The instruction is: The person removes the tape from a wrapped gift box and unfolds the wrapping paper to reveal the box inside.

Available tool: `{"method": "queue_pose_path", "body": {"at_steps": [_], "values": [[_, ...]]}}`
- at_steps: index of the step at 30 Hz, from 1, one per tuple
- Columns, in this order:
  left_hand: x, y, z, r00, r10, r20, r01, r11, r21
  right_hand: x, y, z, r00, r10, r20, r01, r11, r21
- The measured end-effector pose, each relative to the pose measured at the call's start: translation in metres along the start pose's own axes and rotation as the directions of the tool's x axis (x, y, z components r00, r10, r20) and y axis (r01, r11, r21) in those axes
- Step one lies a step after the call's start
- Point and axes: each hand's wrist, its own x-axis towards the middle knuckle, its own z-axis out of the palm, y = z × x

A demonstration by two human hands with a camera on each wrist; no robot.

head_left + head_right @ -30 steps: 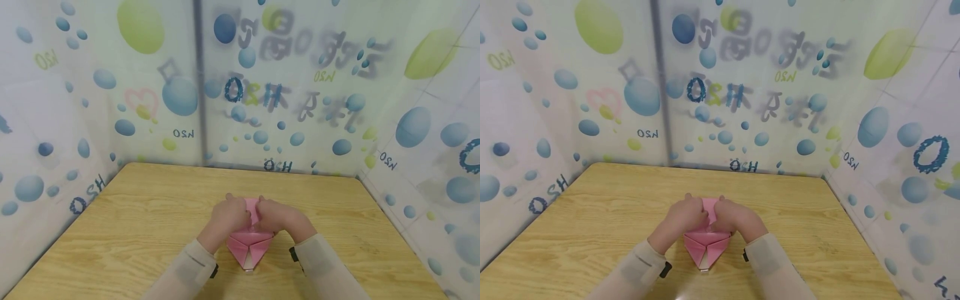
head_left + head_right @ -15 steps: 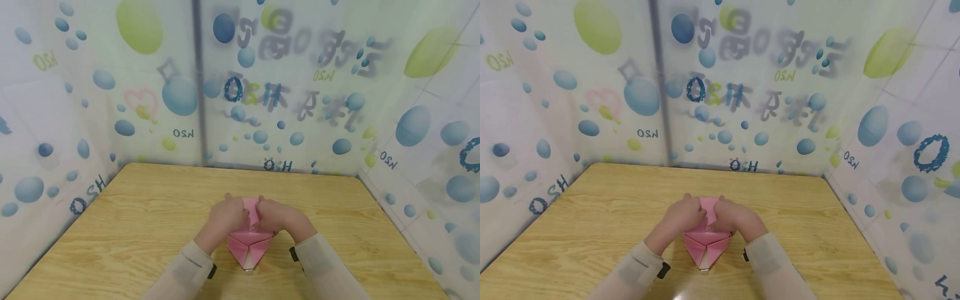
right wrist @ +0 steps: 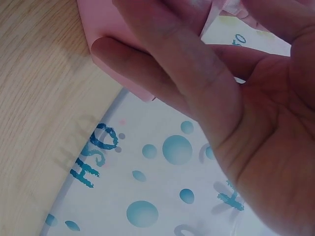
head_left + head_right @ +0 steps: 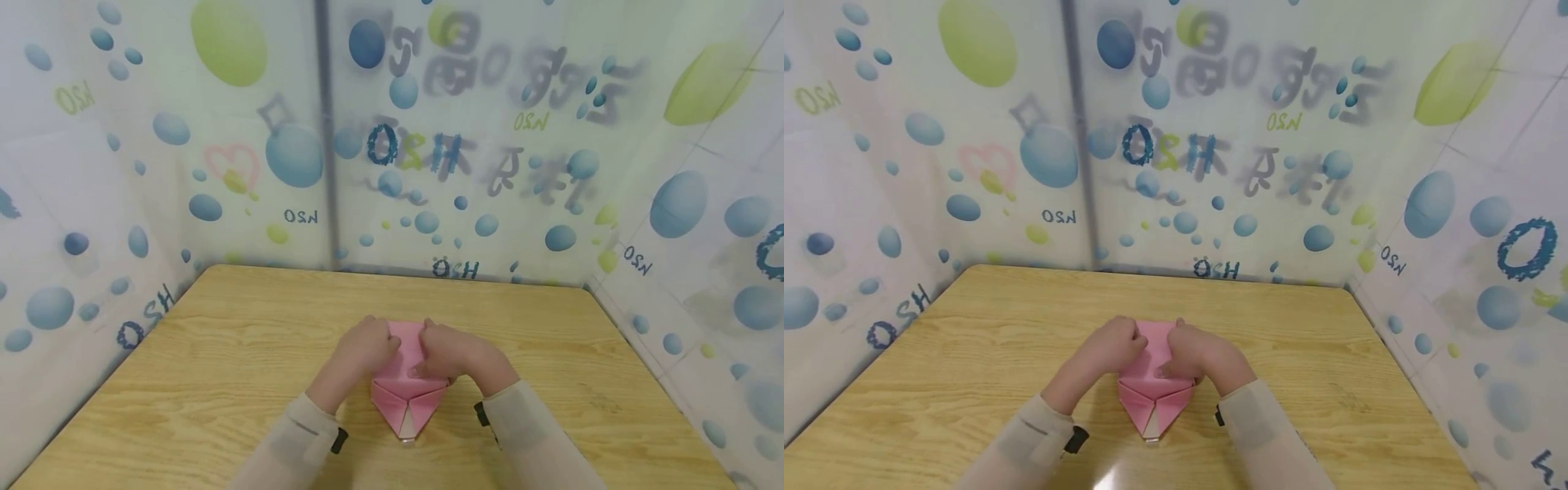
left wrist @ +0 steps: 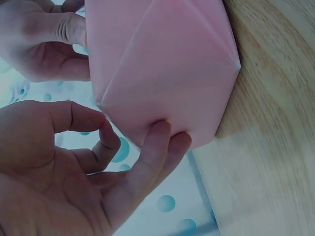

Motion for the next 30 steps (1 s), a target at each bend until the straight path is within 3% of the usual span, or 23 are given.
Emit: {"method": "queue_pose_path", "body": {"at_steps": [6, 15, 30], "values": [[-0.002, -0.003, -0.004, 0.999, -0.038, 0.031, 0.041, 0.994, -0.105, 0.0, 0.001, 0.0, 1.0, -0.006, 0.003, 0.006, 1.0, -0.003], [-0.011, -0.005, -0.015, 0.998, -0.061, 0.036, 0.065, 0.988, -0.142, 0.0, 0.002, 0.0, 1.0, -0.007, -0.003, 0.007, 1.0, -0.014], [-0.014, -0.02, -0.021, 0.99, -0.103, 0.099, 0.127, 0.953, -0.275, -0.002, 0.0, 0.0, 1.0, 0.005, -0.009, -0.005, 0.999, -0.038]]}}
